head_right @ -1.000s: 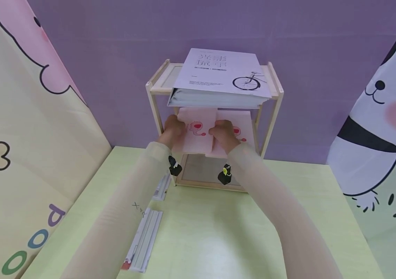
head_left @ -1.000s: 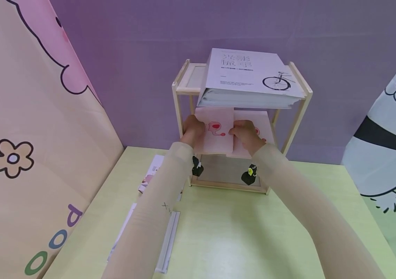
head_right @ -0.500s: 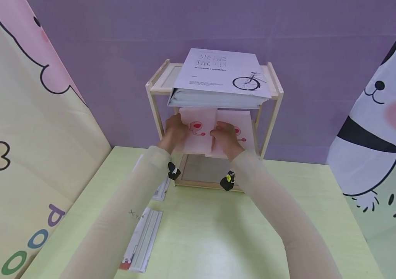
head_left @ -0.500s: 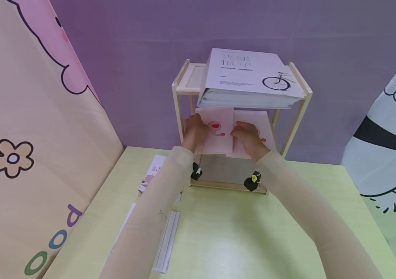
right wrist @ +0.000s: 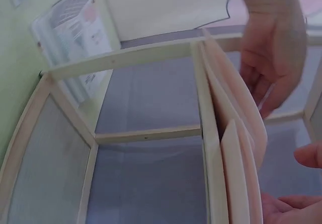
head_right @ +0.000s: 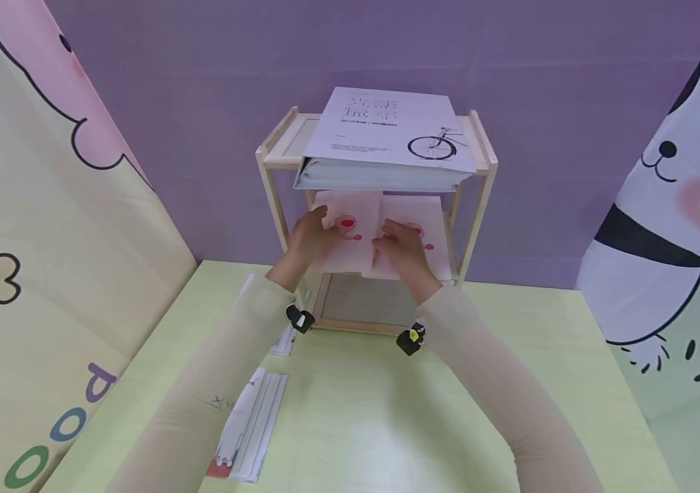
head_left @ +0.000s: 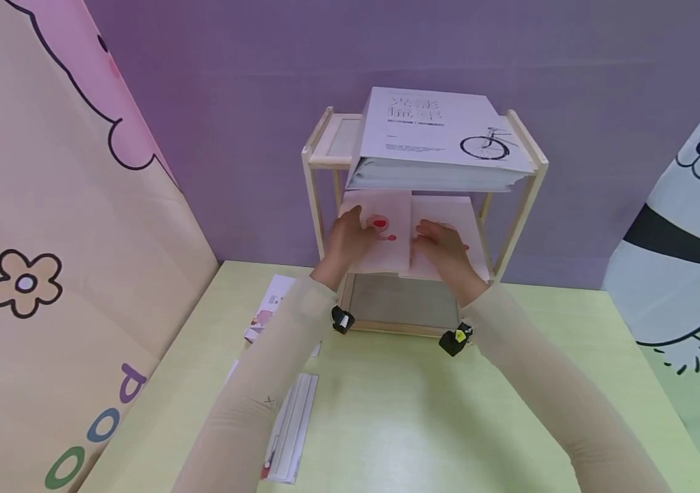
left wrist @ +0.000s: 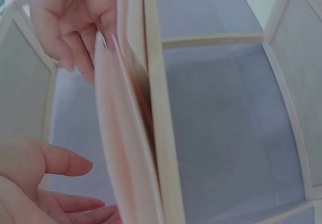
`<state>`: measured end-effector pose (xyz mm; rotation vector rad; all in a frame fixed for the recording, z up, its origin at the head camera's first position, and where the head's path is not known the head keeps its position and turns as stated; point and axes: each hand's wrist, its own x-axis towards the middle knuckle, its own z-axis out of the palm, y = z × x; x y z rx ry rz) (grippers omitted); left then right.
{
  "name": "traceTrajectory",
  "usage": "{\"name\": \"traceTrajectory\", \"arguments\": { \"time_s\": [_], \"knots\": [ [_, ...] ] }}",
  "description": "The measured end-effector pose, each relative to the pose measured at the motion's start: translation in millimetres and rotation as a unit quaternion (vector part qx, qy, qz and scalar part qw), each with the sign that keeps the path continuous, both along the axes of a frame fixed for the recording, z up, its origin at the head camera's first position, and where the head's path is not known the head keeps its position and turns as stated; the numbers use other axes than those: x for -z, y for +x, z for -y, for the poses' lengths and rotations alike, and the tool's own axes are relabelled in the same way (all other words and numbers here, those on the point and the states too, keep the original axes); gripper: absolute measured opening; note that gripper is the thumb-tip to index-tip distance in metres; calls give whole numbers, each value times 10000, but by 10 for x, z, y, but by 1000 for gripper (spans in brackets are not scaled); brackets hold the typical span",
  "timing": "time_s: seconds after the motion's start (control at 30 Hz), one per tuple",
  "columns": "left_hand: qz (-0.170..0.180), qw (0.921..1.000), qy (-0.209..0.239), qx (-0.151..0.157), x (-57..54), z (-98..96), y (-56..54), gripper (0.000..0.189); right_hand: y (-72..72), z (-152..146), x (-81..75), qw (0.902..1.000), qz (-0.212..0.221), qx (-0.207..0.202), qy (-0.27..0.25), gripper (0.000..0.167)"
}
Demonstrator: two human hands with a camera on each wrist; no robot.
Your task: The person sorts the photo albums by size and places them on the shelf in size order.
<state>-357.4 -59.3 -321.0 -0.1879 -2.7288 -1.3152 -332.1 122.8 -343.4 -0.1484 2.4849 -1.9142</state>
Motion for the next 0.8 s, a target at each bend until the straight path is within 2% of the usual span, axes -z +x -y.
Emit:
{"name": "traceTrajectory", "arguments": {
  "time_s": [0.1,0.27,0.53,0.63,0.8],
  "knots": [
    [-293,9994,-78,141,-2,4,99,53,123,4,16,9994,-203,-214,169,58],
    [-493,9981,-227,295,-9,27,276,49,309,6,27,9969,-566,-409,374,58],
    [-755,9935,385,756,36,97,546,47,516,-1,112,9898,-1183,-527,597,55],
    [-775,9913,547,916,71,156,638,48,609,-5,142,9905,-1163,-589,443,54],
    [-730,9890,845,969,153,260,793,50,744,-11,249,9927,-1075,-535,48,53]
  ]
}}
